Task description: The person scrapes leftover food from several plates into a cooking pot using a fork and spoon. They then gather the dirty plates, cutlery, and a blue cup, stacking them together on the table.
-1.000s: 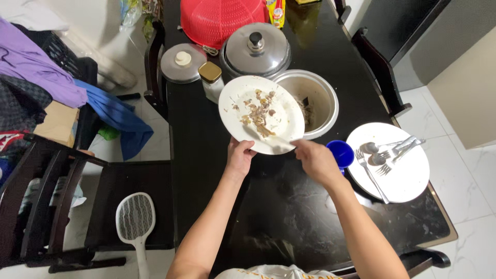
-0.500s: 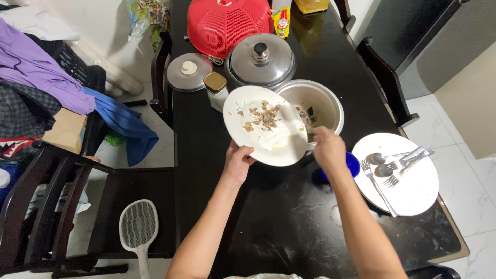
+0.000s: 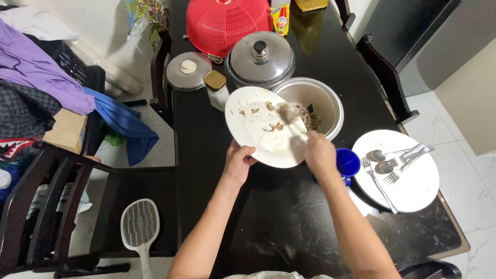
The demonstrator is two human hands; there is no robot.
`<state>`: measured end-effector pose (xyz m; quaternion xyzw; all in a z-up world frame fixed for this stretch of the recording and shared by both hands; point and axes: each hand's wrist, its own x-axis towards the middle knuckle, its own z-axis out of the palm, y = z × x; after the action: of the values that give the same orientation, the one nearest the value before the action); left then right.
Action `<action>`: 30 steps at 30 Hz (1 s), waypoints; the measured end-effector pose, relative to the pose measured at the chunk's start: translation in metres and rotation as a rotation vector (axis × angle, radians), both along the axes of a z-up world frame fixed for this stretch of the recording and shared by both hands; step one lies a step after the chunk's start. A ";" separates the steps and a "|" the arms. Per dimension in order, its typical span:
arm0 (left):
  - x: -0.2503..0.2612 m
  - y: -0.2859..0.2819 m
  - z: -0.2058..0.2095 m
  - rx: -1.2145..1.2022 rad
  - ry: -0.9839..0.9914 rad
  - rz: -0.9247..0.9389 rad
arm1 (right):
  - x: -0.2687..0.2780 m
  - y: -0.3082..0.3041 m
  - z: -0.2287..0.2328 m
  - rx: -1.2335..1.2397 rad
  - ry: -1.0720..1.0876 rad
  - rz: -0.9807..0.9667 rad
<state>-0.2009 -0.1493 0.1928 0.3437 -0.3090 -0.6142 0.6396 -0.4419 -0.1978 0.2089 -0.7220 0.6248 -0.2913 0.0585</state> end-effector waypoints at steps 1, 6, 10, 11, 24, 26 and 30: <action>0.001 0.002 0.002 -0.009 0.016 -0.003 | -0.005 -0.004 0.000 0.008 -0.009 -0.030; -0.001 0.001 0.006 -0.026 0.048 0.006 | 0.002 0.025 0.023 -0.063 -0.110 0.093; -0.001 -0.001 0.008 -0.033 0.027 0.016 | 0.016 0.057 0.025 0.054 -0.242 0.208; -0.001 -0.001 0.009 -0.023 0.006 0.021 | 0.015 0.053 0.020 0.034 -0.220 0.181; 0.005 0.009 0.022 -0.018 -0.016 0.062 | -0.030 0.034 -0.003 -0.007 -0.130 0.045; 0.006 0.010 0.021 -0.035 0.031 0.051 | -0.031 0.027 0.006 0.049 -0.096 -0.049; 0.005 0.014 0.016 -0.021 0.052 0.039 | -0.004 0.034 0.036 -0.007 -0.163 0.017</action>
<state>-0.1955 -0.1356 0.2083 0.3270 -0.2920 -0.6072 0.6627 -0.4458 -0.1642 0.2445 -0.7014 0.6108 -0.3509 0.1091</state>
